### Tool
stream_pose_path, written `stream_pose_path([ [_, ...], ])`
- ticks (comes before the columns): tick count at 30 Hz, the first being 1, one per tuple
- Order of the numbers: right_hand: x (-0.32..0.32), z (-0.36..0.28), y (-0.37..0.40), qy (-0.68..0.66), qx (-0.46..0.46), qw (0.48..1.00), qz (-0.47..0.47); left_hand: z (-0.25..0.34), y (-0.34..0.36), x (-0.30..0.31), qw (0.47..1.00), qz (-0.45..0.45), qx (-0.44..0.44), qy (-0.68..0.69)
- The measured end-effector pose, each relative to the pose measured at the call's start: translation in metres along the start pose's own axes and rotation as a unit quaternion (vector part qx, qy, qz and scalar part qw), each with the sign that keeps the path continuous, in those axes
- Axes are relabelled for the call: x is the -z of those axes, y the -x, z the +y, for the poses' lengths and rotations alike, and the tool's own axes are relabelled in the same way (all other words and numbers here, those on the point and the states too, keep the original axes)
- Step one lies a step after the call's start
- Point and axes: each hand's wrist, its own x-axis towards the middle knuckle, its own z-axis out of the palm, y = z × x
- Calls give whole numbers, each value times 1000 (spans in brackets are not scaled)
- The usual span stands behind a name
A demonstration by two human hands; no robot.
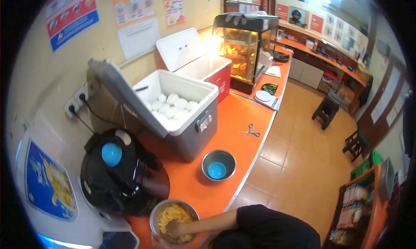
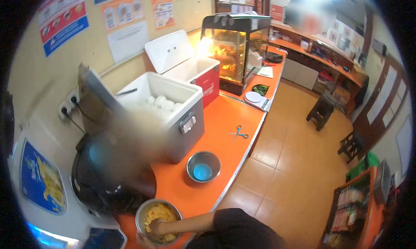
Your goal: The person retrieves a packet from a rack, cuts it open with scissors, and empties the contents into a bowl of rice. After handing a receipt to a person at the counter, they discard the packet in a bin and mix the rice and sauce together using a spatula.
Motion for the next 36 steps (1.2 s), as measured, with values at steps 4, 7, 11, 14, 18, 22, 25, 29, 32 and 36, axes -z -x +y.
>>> stream_pose_path([
  [4, -26, 46, -42, 18, 79, 996, 39, 23, 23, 2, 989, -47, 5, 138],
  [7, -15, 32, -20, 0, 28, 998, -49, 8, 15, 3, 992, -61, 2, 106],
  [11, 2, 15, 30, 10, 3, 999, -51, -15, 0, 7, 996, -75, -12, 46],
  [14, -35, 2, -4, 67, -21, 998, 2, -30, -7, 10, 996, -85, -27, -7],
  [18, 1, 23, 4, -57, -99, 991, -74, -45, -13, 14, 987, -68, -62, -133],
  [22, 13, 70, 74, 3, 13, 939, 345, -72, -30, 5, 921, 157, -247, -259],
  [25, 54, 154, 158, -297, 161, 936, 104, -17, -2, -21, 862, 256, -334, -281],
  [29, -81, 314, 278, -900, 151, 399, 94, 187, 101, -119, 910, 206, -351, -82],
  [32, -309, 459, 385, -620, -377, 652, 220, 249, 151, -242, 860, 109, -498, -4],
  [36, -447, 530, 582, -391, -555, 733, 41, 340, 267, -379, 864, -81, -495, 42],
])
